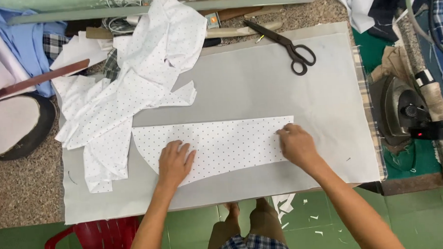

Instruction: The person lays a piece of white dotted fabric on a table, smooths it, and cuts it into a specific shape using shears. After cutting, the person uses an iron to press the fabric flat on the table.

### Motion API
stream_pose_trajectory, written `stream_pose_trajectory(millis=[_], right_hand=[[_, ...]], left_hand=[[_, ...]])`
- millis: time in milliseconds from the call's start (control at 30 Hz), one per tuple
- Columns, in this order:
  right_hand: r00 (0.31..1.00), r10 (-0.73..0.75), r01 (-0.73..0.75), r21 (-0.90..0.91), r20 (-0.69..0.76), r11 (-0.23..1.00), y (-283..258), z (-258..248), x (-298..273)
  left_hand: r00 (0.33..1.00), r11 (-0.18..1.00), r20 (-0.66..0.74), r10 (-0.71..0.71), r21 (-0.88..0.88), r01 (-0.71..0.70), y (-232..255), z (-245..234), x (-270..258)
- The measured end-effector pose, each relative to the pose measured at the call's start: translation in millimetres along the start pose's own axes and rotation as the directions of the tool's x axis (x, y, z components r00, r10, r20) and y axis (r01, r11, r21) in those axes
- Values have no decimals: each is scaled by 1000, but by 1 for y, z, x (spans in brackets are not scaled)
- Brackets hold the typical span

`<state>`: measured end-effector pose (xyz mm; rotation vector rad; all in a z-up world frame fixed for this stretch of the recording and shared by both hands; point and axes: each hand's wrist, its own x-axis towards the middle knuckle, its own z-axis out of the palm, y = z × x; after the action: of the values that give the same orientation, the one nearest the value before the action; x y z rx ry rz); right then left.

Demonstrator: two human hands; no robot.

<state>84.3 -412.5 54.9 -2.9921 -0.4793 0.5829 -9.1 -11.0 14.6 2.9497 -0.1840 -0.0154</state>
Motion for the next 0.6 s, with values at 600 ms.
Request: stream_pose_trajectory(millis=[600], right_hand=[[940, -281, 288, -5, 192, 958, 50, -51, 23]], left_hand=[[982, 995, 157, 102, -4, -103, 31, -12, 32]])
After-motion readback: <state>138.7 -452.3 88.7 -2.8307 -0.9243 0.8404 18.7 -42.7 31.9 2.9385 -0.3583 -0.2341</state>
